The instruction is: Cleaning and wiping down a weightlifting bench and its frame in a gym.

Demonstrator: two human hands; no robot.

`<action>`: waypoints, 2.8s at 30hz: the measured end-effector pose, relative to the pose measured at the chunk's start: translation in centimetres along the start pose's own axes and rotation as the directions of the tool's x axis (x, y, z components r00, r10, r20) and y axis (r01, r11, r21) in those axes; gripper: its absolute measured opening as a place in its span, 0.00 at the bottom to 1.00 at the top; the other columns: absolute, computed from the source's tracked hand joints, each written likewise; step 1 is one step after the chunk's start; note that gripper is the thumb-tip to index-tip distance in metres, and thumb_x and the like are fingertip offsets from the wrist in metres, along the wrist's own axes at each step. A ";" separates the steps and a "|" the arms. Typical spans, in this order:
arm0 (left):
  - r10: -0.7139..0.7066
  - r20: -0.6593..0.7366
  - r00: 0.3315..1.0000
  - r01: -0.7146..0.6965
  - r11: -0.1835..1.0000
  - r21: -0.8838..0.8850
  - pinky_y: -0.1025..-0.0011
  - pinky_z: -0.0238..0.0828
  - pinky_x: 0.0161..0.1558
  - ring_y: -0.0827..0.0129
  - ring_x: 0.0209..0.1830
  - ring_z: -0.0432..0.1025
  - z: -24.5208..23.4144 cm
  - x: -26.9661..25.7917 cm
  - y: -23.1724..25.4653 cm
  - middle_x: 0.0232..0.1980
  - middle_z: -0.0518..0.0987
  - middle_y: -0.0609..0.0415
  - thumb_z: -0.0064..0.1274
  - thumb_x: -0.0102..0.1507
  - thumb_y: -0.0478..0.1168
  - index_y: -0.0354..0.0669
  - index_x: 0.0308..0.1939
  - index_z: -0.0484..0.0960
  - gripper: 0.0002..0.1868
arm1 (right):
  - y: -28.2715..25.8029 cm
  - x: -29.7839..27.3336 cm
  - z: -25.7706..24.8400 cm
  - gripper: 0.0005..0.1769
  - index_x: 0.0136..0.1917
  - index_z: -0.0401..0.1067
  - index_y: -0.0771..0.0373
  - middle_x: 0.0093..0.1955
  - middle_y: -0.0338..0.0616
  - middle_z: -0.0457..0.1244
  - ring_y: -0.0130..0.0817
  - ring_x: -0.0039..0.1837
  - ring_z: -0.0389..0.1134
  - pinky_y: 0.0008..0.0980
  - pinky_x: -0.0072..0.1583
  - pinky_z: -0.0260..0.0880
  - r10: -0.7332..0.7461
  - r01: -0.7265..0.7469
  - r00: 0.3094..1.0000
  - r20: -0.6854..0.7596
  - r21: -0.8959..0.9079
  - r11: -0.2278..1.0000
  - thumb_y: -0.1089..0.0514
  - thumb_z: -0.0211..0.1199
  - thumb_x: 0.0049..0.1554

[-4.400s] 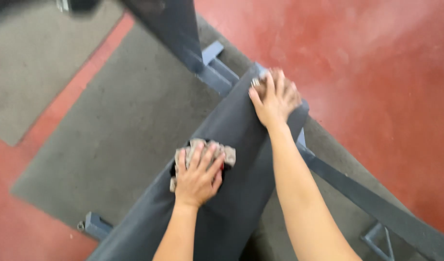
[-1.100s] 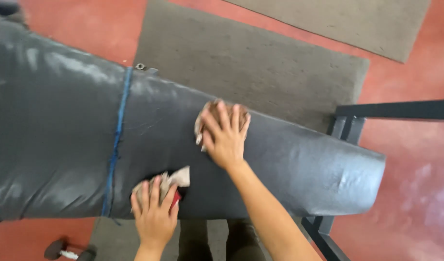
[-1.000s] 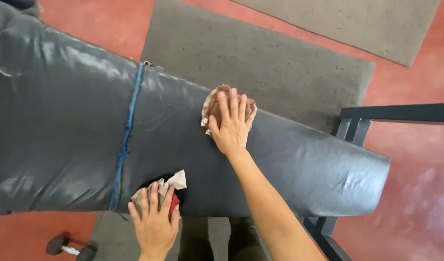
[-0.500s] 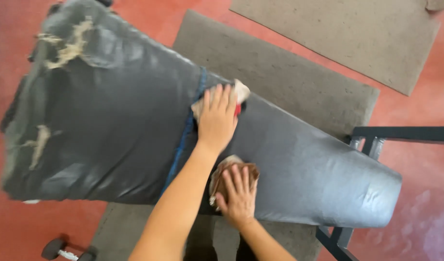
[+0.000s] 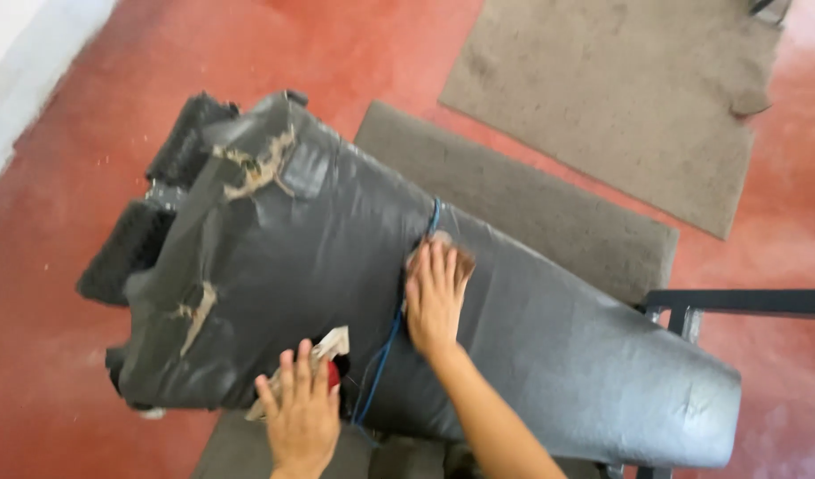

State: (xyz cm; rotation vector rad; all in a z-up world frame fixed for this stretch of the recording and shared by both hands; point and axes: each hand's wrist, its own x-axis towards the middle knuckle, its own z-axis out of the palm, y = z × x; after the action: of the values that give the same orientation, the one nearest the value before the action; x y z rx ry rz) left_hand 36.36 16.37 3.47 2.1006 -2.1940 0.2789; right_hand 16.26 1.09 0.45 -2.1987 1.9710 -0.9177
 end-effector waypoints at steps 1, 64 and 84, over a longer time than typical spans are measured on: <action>0.002 -0.033 0.999 -0.003 1.000 -0.014 0.40 0.38 0.77 0.51 0.82 0.50 -0.6 2.3 0.7 0.81 0.59 0.46 0.49 0.61 0.51 0.44 0.69 0.73 0.33 | -0.6 -1.2 -0.7 0.33 0.80 0.54 0.63 0.84 0.50 0.47 0.56 0.85 0.43 0.56 0.80 0.39 -0.026 0.024 0.998 0.059 0.041 0.999 0.52 0.53 0.65; 0.006 -0.028 1.000 -0.023 0.757 -0.654 0.48 0.50 0.73 0.39 0.76 0.57 0.6 18.3 -18.0 0.78 0.61 0.37 0.49 0.63 0.41 0.43 0.75 0.64 0.34 | -20.5 10.4 3.5 0.37 0.82 0.47 0.65 0.85 0.51 0.44 0.56 0.85 0.37 0.62 0.80 0.26 -0.314 0.332 0.882 0.352 0.008 0.943 0.51 0.47 0.64; 0.364 -0.055 0.930 -0.334 0.769 -0.545 0.26 0.58 0.60 0.39 0.76 0.54 1.5 35.4 -14.0 0.74 0.66 0.65 0.53 0.57 0.47 0.62 0.54 0.85 0.21 | -18.2 13.0 10.5 0.32 0.85 0.47 0.44 0.87 0.35 0.43 0.45 0.85 0.39 0.56 0.78 0.35 0.390 -0.389 0.919 -0.062 -0.311 0.867 0.40 0.37 0.70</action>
State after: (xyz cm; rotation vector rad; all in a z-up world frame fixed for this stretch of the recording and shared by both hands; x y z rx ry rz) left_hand 48.71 -19.10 9.72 1.4041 -2.3186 -0.3591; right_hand 37.42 -11.09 4.44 -1.8017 2.5833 -0.5715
